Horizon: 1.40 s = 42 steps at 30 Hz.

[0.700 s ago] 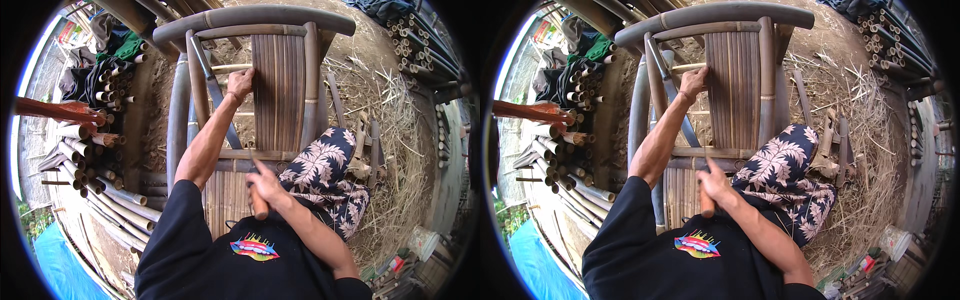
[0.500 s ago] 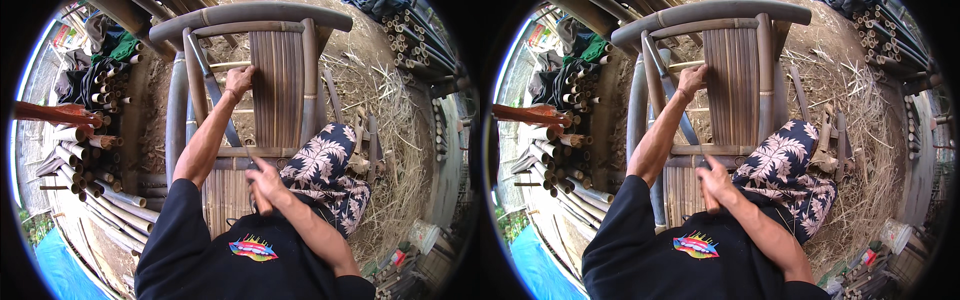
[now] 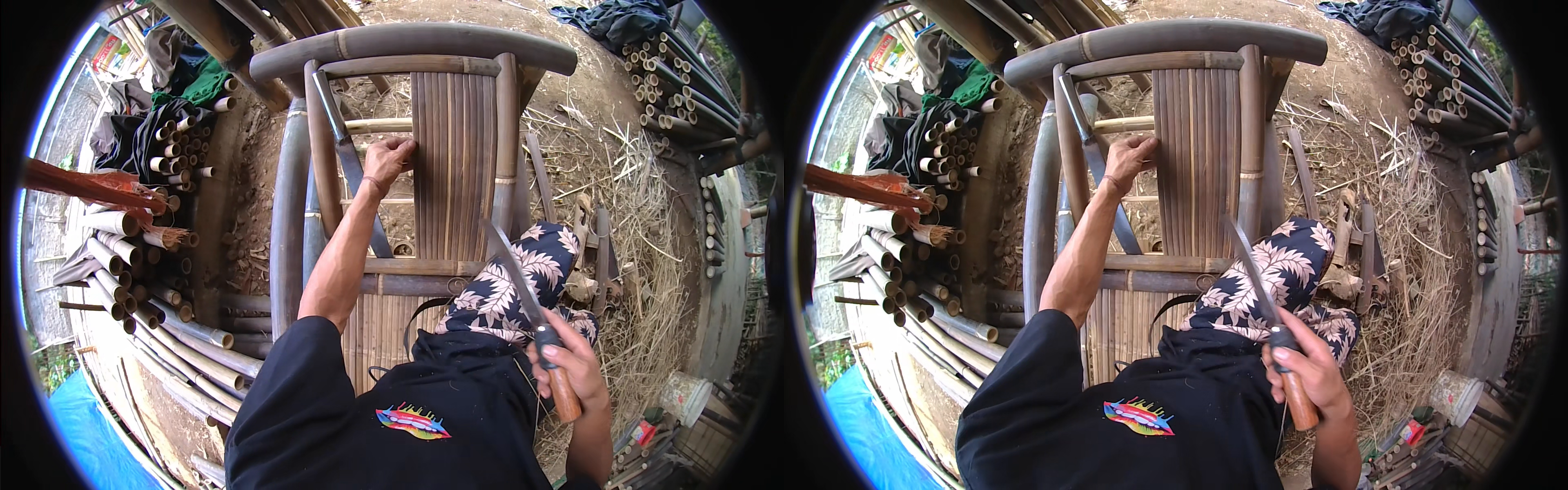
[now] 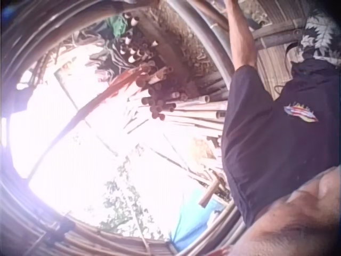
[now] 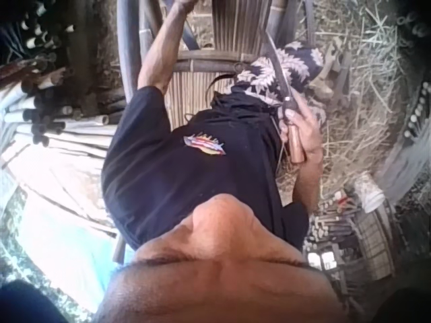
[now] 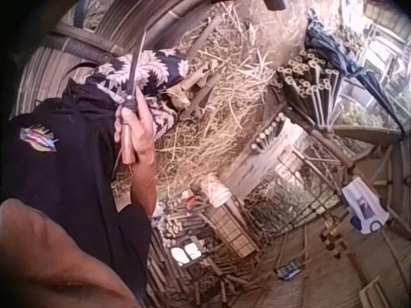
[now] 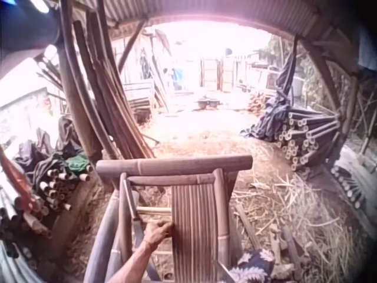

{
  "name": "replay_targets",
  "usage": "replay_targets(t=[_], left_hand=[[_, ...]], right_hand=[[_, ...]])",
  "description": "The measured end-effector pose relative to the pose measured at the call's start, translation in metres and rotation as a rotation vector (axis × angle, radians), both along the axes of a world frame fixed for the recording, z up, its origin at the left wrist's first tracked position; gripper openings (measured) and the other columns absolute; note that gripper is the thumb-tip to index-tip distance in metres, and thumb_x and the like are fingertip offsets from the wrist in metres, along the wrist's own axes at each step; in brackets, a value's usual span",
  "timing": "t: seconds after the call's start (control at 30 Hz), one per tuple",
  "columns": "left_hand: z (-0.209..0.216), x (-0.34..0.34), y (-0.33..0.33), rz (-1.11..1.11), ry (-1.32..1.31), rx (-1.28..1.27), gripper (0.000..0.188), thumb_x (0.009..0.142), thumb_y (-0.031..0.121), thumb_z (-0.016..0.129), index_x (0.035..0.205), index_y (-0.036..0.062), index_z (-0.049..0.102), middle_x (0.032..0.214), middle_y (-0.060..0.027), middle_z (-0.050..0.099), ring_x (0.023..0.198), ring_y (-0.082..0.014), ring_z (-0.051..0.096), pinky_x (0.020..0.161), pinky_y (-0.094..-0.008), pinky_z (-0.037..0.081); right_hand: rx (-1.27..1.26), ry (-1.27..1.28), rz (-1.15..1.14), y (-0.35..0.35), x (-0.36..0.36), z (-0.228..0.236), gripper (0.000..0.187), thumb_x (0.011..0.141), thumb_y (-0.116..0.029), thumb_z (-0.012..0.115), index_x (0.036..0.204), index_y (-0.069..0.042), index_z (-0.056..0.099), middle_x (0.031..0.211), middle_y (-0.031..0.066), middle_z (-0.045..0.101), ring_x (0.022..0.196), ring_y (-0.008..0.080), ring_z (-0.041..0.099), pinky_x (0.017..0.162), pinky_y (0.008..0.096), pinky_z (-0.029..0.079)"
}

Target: The person uses a machete to shave and refine thin strips of bamboo while holding them against a piece of wood in their lap.

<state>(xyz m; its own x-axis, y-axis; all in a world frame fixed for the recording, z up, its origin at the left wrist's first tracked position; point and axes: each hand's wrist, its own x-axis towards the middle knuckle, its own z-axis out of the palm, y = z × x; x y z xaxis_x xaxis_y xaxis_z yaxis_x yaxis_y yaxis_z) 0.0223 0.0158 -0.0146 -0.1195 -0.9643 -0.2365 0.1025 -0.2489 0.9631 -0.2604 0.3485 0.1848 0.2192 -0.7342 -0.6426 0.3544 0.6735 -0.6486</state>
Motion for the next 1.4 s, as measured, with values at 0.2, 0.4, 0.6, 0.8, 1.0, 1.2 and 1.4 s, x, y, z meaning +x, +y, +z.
replay_targets(t=[0.2, 0.4, 0.6, 0.8, 1.0, 1.2, 1.4], left_hand=[[0.05, -0.001, -0.009, -0.011, -0.809, -0.38, 0.019, 0.09, 0.02, 0.062, 0.09, 0.0051, 0.073, 0.078, -0.011, 0.071, 0.067, -0.0192, 0.066, 0.063, -0.036, 0.053], [0.117, -0.012, -0.029, 0.3, -0.073, -0.507, 0.02, 0.091, 0.021, 0.067, 0.095, 0.0012, 0.065, 0.074, -0.006, 0.064, 0.062, -0.0096, 0.058, 0.057, -0.0228, 0.051], [0.089, -0.052, -0.043, -0.191, -1.056, -0.465, 0.033, 0.077, 0.031, 0.071, 0.092, 0.0022, 0.072, 0.088, -0.0212, 0.07, 0.086, -0.0316, 0.069, 0.081, -0.0379, 0.054], [0.138, -0.076, -0.099, 0.311, 0.292, -0.45, 0.012, 0.089, 0.013, 0.061, 0.085, 0.0017, 0.064, 0.064, -0.0071, 0.061, 0.052, -0.0154, 0.057, 0.051, -0.0271, 0.046], [0.15, -0.291, -0.033, -0.331, -0.135, -0.705, 0.033, 0.099, 0.029, 0.052, 0.091, 0.0014, 0.068, 0.076, -0.0053, 0.062, 0.063, -0.0102, 0.054, 0.059, -0.0266, 0.048], [-0.127, -0.482, -0.013, -1.021, -0.631, -0.153, 0.05, 0.078, 0.032, 0.076, 0.116, 0.0021, 0.063, 0.094, -0.0148, 0.07, 0.081, -0.0216, 0.068, 0.068, -0.0351, 0.055], [-0.332, -0.548, 0.047, -0.486, -0.979, 0.445, 0.066, 0.069, 0.049, 0.071, 0.106, -0.0057, 0.068, 0.111, -0.0259, 0.065, 0.109, -0.0364, 0.062, 0.095, -0.0402, 0.048]], right_hand=[[-0.043, 0.185, -0.29, 0.038, -0.037, -0.003, 0.067, 0.09, -0.01, 0.052, 0.15, -0.004, 0.022, 0.086, 0.0105, 0.055, 0.059, 0.0143, 0.055, 0.045, 0.027, 0.05], [-0.083, 0.173, -0.503, 0.056, -0.047, -0.021, 0.065, 0.091, -0.011, 0.049, 0.149, -0.003, 0.021, 0.085, 0.0102, 0.055, 0.058, 0.0138, 0.054, 0.044, 0.0266, 0.048], [-0.114, 0.193, -0.547, 0.063, -0.056, -0.025, 0.065, 0.09, -0.011, 0.05, 0.149, -0.002, 0.023, 0.084, 0.0096, 0.055, 0.056, 0.0133, 0.053, 0.044, 0.0265, 0.048], [-0.126, 0.193, -0.653, 0.075, -0.093, -0.036, 0.066, 0.092, -0.011, 0.047, 0.151, -0.004, 0.017, 0.088, 0.013, 0.053, 0.057, 0.0127, 0.051, 0.046, 0.0264, 0.048], [-0.339, 0.321, -1.126, 0.087, -0.154, -0.045, 0.057, 0.092, -0.013, 0.046, 0.145, -0.005, 0.025, 0.097, 0.0115, 0.052, 0.066, 0.0131, 0.053, 0.052, 0.0272, 0.051], [-0.279, 0.069, -1.464, 0.096, -0.221, -0.115, 0.047, 0.096, -0.023, 0.044, 0.138, -0.002, 0.04, 0.082, 0.0005, 0.047, 0.053, 0.0073, 0.044, 0.045, 0.0249, 0.044], [-0.103, -0.084, -1.86, 0.101, -0.254, -0.176, 0.025, 0.1, -0.027, 0.043, 0.112, -0.006, 0.051, 0.078, 0.0, 0.047, 0.055, 0.0092, 0.046, 0.045, 0.027, 0.044]])
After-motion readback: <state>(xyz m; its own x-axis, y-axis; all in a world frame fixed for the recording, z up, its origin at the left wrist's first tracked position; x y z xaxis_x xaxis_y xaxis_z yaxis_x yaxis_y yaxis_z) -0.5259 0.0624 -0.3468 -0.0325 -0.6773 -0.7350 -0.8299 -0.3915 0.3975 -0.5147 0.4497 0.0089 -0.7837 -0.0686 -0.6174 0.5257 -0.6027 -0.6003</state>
